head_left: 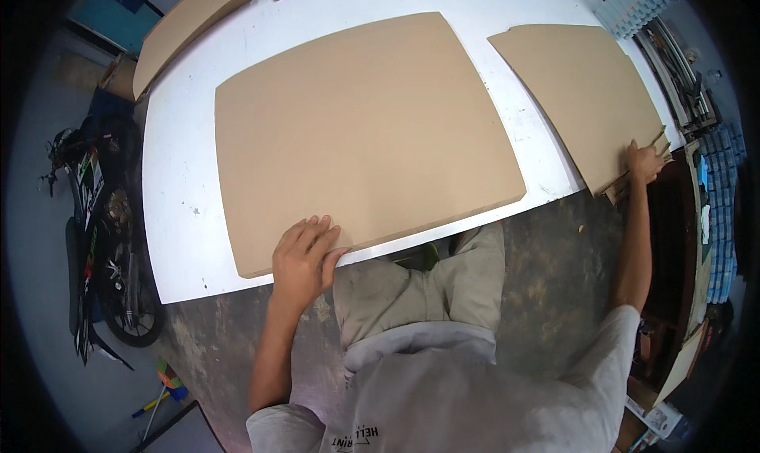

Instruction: The person repeatedly folds rectangular cardboard sheets in half on a white table, pressing the crease with both hands and stacking the folded pieces. The person handles each sheet one at a time and places the finished folds into a growing stack.

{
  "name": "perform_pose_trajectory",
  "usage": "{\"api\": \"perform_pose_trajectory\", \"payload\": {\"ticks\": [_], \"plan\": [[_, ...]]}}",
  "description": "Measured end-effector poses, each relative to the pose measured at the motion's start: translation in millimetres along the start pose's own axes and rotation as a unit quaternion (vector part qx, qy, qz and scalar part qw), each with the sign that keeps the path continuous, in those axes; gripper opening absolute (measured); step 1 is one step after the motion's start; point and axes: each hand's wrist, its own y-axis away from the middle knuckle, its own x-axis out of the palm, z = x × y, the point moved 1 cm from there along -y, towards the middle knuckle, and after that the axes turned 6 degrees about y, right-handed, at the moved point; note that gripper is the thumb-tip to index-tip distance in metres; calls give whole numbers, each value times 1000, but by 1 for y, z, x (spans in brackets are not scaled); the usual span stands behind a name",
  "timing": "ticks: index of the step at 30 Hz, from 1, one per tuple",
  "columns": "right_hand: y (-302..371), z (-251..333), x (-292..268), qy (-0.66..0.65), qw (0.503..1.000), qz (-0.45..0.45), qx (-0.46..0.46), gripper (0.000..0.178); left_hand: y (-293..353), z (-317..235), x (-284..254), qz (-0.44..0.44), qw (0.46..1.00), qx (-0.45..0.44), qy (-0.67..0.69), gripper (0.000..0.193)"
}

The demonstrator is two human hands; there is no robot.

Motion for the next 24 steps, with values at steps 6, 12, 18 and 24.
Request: {"api": "perform_pose_trajectory", "payload": {"ticks": [6, 12, 18, 24], "plan": [[222, 102, -158, -461, 745, 115, -469, 32, -7, 0, -5, 35, 999, 7, -20, 32], [342, 141, -213, -422, 614, 148, -650, 37, -4, 3, -4, 25, 999, 16, -12, 33], [337, 148, -221, -446, 599, 166, -644, 41, -3, 6, -12, 54, 998, 1, 16, 45], [277, 106, -219, -367, 762, 260, -466, 78, 35, 23, -80, 15, 956, -279, -91, 84]]}}
